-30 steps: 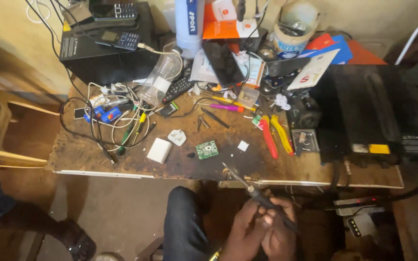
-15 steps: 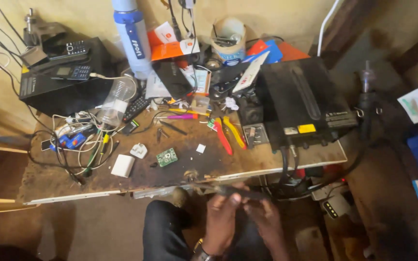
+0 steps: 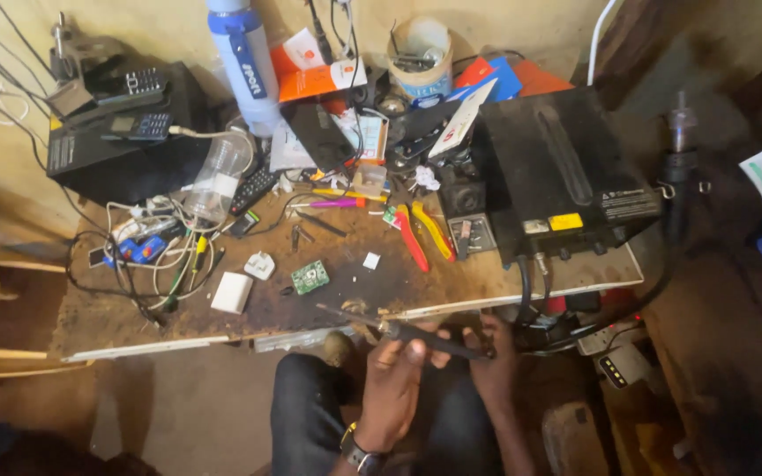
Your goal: A person is soldering a circuit board and disassembling a mobile phone at a cluttered workbench.
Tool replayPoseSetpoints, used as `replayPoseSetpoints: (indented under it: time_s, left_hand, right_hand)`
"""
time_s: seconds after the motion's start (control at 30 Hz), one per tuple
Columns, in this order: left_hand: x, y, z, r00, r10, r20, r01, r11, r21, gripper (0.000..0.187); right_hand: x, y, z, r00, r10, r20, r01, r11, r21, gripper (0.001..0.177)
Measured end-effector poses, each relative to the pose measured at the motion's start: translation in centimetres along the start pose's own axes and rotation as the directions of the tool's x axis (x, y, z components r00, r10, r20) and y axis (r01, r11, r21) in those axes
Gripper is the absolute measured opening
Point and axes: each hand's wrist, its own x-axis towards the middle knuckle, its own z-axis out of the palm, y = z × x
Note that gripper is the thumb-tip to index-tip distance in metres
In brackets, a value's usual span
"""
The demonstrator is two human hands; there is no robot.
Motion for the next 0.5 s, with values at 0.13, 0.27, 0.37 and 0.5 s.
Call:
replayPoseSetpoints:
  time_s: [0.13,0.27,0.37,0.5]
  left_hand:
    - [-0.1,0.2,-0.6,0.995,-0.087,0.051,0.085,0.995,0.052,0.033]
    - [-1.0,-0.1,-0.5,0.984,-0.176,0.026,0.171,0.976,0.138,0.026]
    - [-1.3,-0.7,-0.5,0.972,-0.236,0.01,0.23,0.955,0.186,0.024]
    - [-1.2,-2.6,0.6,0.964,-0.265,0.002,0.258,0.941,0.218,0.029]
  right_hand:
    - [-2.4,0.6,-2.9,0.979,-0.183,-0.091,0.167,0.973,-0.159,0.038]
    - [-5.3,0.7,-7.0,0.993,-0.121,0.002,0.099,0.804,-0.586,0.031]
    - [-6.4,4.5,-8.9,0.996,0.034,0.082,0.015,0.844,-0.536,0.041]
    - [-4.0,-5.3,-12.9,0.929,0.363,0.075,-0.305,0.863,-0.403,0.045]
